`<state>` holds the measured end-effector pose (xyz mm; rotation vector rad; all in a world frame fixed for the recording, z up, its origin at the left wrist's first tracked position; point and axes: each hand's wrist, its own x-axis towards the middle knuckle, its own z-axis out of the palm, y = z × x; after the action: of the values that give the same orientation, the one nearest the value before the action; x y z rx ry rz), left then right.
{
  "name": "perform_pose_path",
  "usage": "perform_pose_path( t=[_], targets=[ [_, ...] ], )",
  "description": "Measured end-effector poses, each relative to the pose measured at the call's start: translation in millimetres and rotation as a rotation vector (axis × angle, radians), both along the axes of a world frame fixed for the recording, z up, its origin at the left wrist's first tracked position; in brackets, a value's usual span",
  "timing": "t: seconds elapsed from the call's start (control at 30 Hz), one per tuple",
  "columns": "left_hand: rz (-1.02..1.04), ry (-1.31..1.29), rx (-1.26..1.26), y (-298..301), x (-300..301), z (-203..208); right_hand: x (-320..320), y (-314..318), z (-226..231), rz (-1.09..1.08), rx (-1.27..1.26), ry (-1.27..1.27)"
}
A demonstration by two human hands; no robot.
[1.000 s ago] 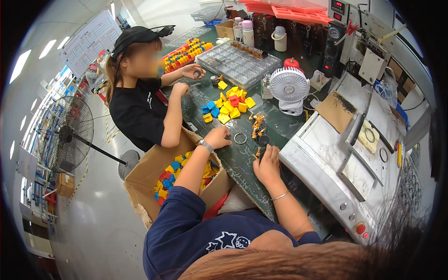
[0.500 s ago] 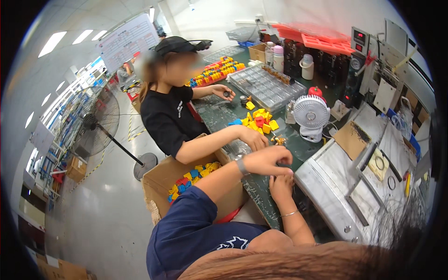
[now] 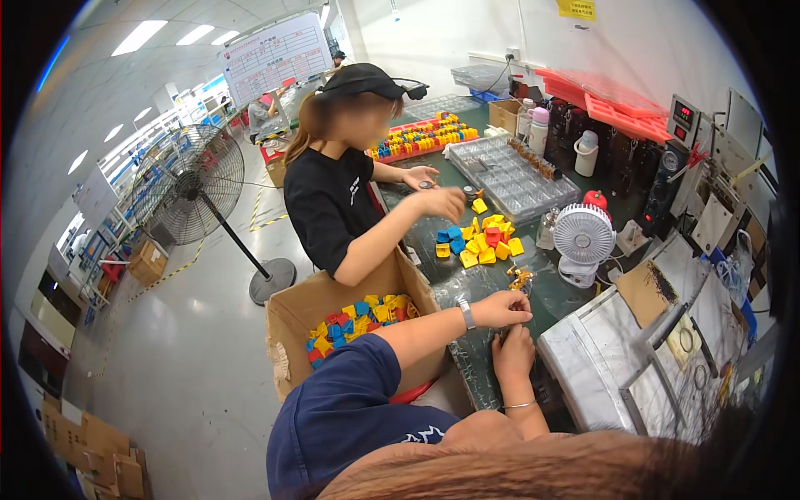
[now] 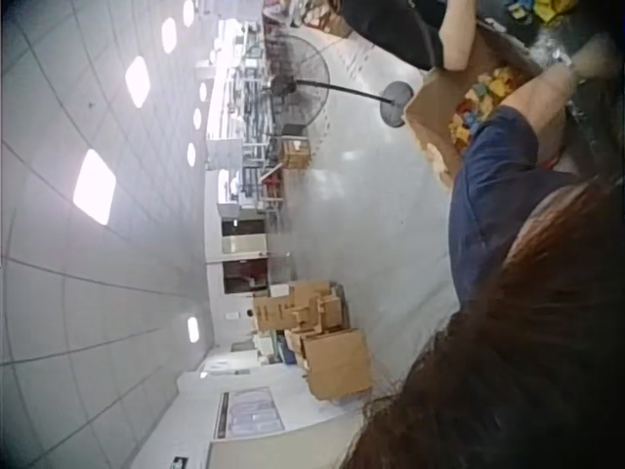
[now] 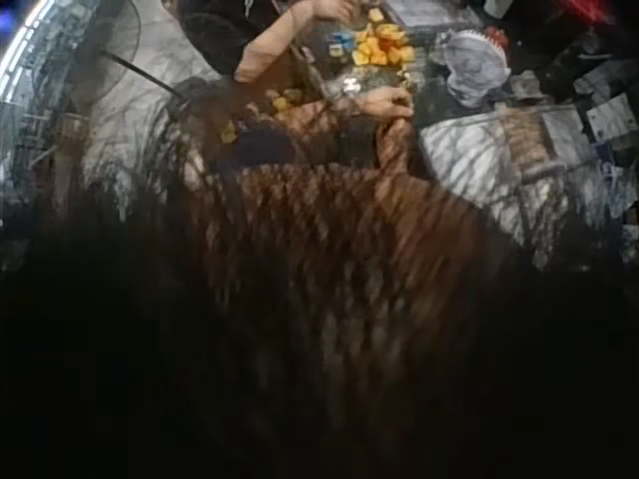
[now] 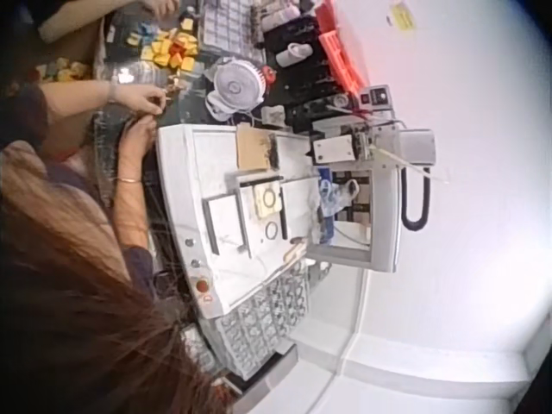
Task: Assembling small plastic and metal components at a factory workstation.
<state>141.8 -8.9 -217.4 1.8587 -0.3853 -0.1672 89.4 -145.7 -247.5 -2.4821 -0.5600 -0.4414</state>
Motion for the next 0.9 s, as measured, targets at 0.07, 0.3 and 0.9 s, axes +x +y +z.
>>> perform_pose_path(
  t=[0.07,0.3,0.9],
  targets=[
    [0.036,0.081,-0.051,2.1,5.1,-9.1,-2.1,1.8,10.4,0.066,0.141,0.240],
    [-0.045,0.547,-0.260,-3.3,3.7,-3.5,1.2,3.7,-7.1,0.212,0.452,-0.138],
    [-0.001,0.856,-0.574,-0.5,5.8,-3.1,0.0,-2.6,9.5,0.196,0.408,-0.161]
  ],
)
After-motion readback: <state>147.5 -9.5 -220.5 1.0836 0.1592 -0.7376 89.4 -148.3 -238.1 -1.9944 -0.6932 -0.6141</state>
